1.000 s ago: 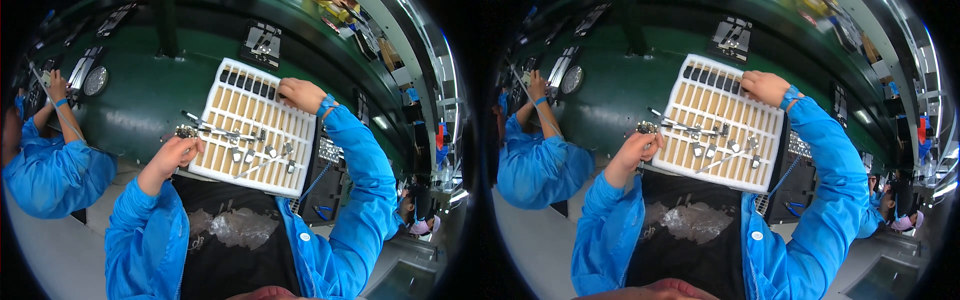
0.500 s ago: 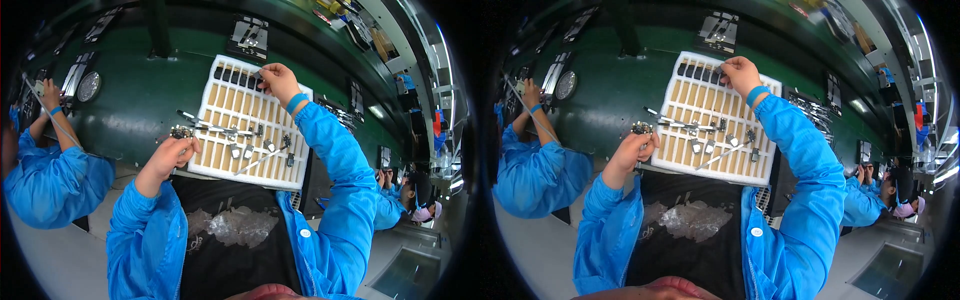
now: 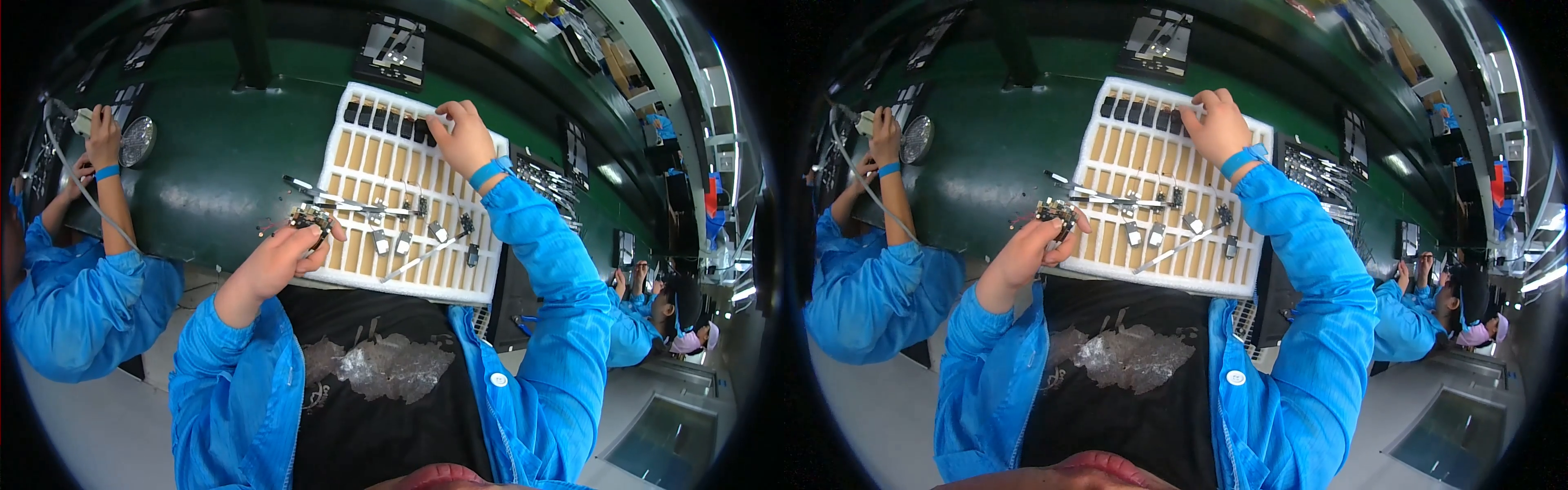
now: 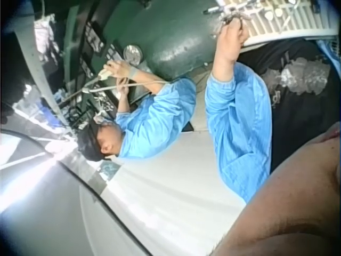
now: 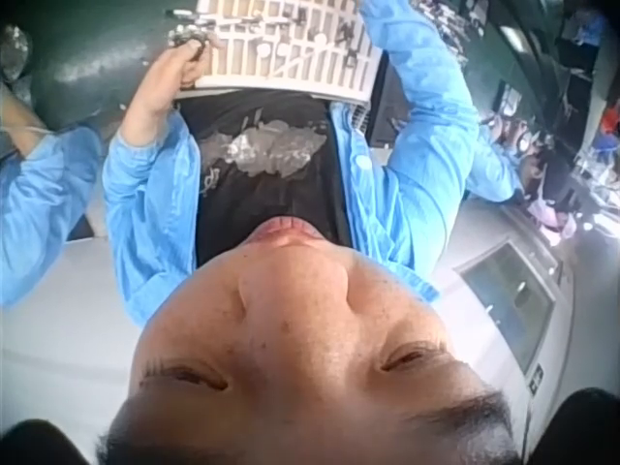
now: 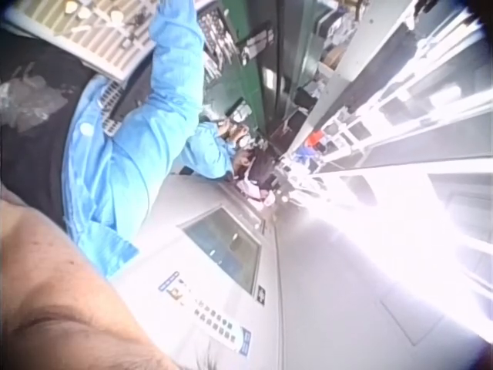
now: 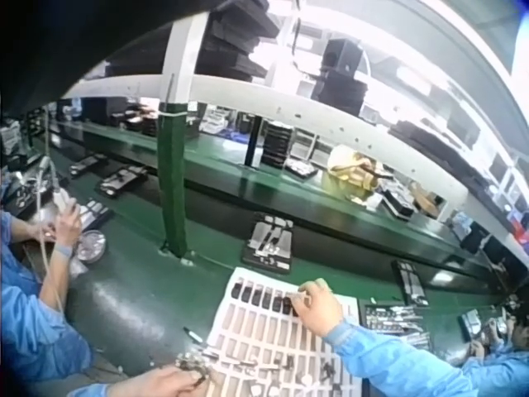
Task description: The person assembles small electronic components onto circuit boards by hand, using pliers to manipulate the components from a plastic tray at a factory workbench.
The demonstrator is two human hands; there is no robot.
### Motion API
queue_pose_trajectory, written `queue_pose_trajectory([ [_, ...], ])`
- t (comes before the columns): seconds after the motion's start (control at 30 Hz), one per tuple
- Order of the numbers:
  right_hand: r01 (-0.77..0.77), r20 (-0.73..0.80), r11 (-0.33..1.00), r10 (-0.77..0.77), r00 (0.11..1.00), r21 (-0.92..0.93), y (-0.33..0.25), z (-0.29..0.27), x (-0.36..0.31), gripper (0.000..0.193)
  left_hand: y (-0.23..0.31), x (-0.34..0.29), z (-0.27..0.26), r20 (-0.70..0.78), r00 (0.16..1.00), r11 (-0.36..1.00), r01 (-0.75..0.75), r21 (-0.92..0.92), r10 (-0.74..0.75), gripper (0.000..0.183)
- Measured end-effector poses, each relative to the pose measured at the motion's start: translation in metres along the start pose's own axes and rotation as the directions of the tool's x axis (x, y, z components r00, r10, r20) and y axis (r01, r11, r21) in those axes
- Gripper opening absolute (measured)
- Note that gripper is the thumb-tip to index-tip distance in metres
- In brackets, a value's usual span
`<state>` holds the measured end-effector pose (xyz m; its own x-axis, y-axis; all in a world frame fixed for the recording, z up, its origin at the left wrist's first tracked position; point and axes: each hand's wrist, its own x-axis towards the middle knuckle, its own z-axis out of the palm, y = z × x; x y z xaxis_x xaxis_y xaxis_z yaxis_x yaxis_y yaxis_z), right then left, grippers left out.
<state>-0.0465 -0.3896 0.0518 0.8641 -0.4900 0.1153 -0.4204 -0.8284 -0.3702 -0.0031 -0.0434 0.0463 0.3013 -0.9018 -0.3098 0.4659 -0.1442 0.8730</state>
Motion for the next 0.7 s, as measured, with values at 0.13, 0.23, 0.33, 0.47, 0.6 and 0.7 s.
queue_pose_trajectory([
  [0.13,0.409,-0.099,0.911,-0.412,0.906,-0.045,0.013,-0.001,-0.001,0.026,0.004,0.011,0.005,0.036,0.999,1.0,-0.016,0.004,0.016,0.038],
  [0.23,0.517,-0.048,0.845,-0.527,0.849,-0.135,0.014,0.002,-0.003,0.025,0.007,0.013,0.014,0.053,0.999,1.0,-0.01,0.013,0.009,0.038],
  [0.33,0.554,-0.017,0.789,-0.578,0.816,-0.266,0.014,0.004,-0.005,0.022,0.014,0.018,0.024,0.084,0.996,0.998,0.034,-0.046,-0.03,0.035],
  [0.47,0.583,-0.014,0.705,-0.642,0.767,-0.404,0.014,0.008,-0.007,0.022,0.011,0.026,0.032,0.047,0.996,0.997,0.079,-0.007,-0.079,0.031],
  [0.6,0.598,-0.049,0.68,-0.677,0.735,-0.424,0.014,0.01,-0.009,0.021,0.015,0.025,0.042,0.042,0.997,0.998,0.069,0.007,-0.069,0.031],
  [0.7,0.598,-0.014,0.668,-0.672,0.74,-0.442,0.014,0.011,-0.009,0.019,0.023,0.023,0.047,0.026,0.997,0.997,0.079,-0.021,-0.078,0.029],
])
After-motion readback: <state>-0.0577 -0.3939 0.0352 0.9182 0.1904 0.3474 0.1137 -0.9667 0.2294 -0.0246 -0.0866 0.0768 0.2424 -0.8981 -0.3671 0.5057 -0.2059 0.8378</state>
